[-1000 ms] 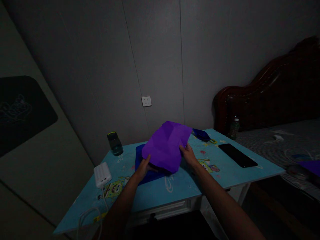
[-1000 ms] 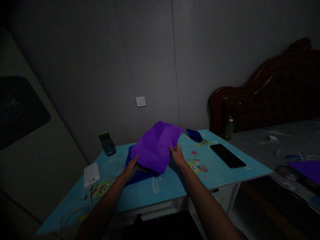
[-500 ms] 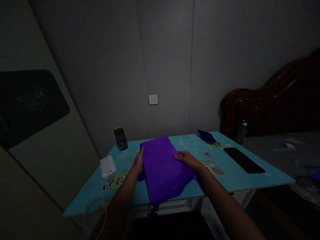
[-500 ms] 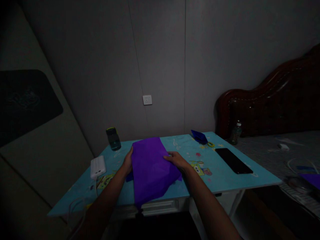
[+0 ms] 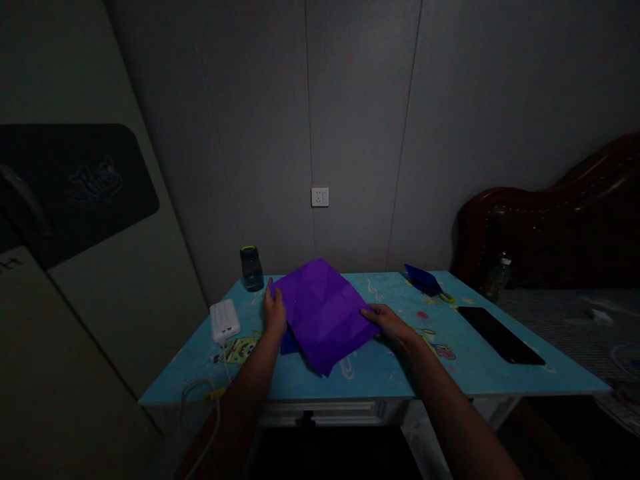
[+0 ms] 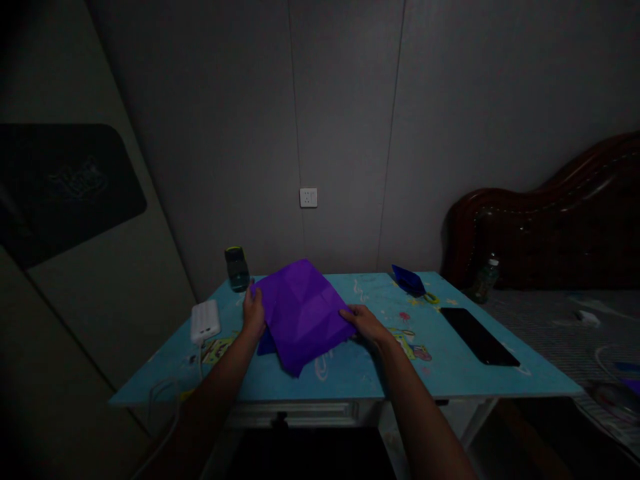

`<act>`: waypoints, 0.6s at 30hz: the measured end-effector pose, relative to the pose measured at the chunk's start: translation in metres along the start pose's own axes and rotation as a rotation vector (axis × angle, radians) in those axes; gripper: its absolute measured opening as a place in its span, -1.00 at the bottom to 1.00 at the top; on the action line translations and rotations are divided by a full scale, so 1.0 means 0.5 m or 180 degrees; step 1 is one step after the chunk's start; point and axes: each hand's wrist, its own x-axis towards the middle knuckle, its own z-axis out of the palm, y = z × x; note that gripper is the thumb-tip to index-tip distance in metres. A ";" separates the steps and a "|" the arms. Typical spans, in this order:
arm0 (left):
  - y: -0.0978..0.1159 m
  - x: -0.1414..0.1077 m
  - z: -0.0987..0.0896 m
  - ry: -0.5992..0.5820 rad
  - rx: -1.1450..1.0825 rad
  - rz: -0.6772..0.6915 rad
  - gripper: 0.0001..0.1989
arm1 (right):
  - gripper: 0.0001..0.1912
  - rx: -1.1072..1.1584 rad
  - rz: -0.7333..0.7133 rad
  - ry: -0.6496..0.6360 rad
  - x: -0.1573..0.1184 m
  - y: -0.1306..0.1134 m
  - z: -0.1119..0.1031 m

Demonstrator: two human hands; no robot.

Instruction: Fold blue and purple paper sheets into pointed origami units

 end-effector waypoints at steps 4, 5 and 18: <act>-0.002 -0.012 0.019 -0.0228 -0.0361 -0.0394 -0.38 | -0.51 -0.0001 -0.0266 0.0502 0.022 0.005 0.003; 0.000 -0.018 0.023 -0.0394 -0.0423 -0.0518 -0.41 | -0.50 -0.0024 -0.0314 0.0611 0.026 0.006 0.003; 0.021 -0.116 -0.019 -0.1215 0.1315 -0.0072 -0.43 | -0.32 -0.0526 -0.0535 0.0781 0.041 0.033 0.026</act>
